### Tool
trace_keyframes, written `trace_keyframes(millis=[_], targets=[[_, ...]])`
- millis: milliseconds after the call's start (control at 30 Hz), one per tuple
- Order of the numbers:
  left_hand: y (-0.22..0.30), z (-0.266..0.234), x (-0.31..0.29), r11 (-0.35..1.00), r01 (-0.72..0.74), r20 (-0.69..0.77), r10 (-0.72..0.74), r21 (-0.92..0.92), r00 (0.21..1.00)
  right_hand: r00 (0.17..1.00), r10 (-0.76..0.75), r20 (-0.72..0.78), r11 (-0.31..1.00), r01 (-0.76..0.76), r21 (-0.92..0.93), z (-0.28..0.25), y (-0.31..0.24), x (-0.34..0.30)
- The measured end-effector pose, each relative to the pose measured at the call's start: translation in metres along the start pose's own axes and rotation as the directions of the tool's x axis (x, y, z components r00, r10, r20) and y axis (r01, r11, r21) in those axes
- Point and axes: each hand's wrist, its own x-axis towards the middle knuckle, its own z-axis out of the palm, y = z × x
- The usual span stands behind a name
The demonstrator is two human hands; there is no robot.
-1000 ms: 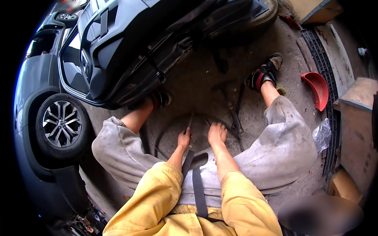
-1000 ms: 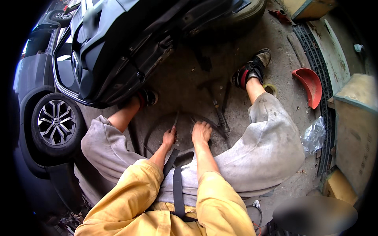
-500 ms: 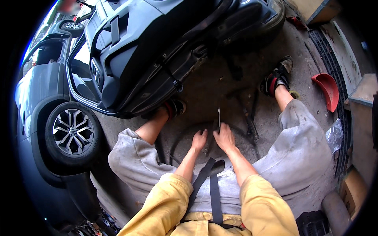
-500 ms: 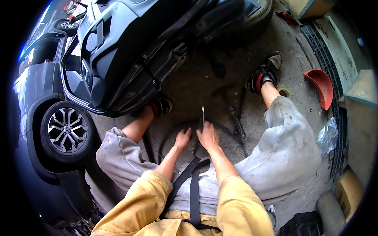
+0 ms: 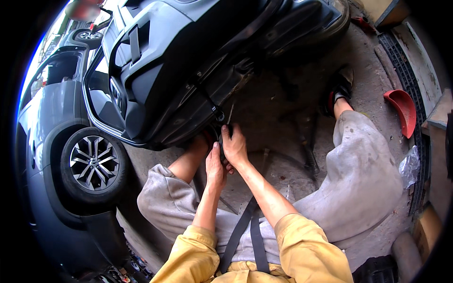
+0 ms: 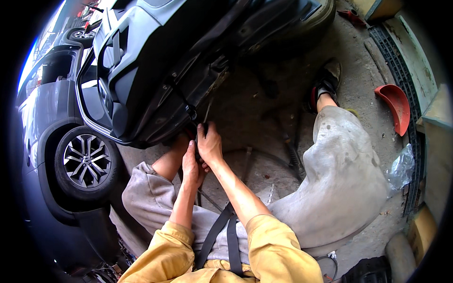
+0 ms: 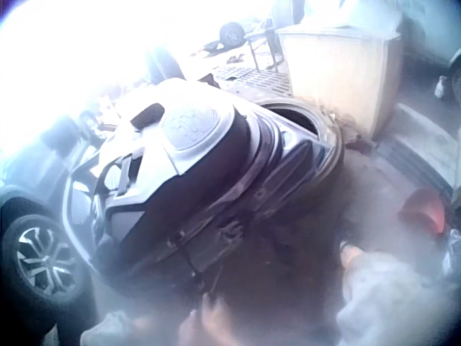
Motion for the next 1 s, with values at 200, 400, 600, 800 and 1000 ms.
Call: trace_keyframes(millis=[200,400,600,800,1000], targets=[[-0.006,-0.012,0.018,0.997,-0.064,-0.153,0.068,0.031,0.986,0.999,0.026,0.036,0.999,-0.025,-0.021,0.025,0.009,-0.008],[0.026,0.002,0.027,0.959,-0.02,-0.149,0.064,0.283,0.987,0.985,-0.069,-0.158,0.997,0.06,-0.058,0.036,0.012,0.009],[0.02,0.007,0.033,0.971,-0.171,-0.148,0.196,0.165,0.969,0.99,0.046,-0.131,0.999,-0.048,-0.013,0.027,-0.017,0.013],[0.005,-0.025,0.023,0.993,-0.11,-0.126,0.102,-0.053,0.987,0.995,-0.003,-0.1,1.0,0.0,-0.024,0.046,0.001,-0.006],[0.004,-0.04,0.038,0.996,-0.045,-0.116,0.036,-0.075,0.993,0.987,-0.032,-0.157,0.999,0.026,-0.04,0.056,0.005,-0.002]])
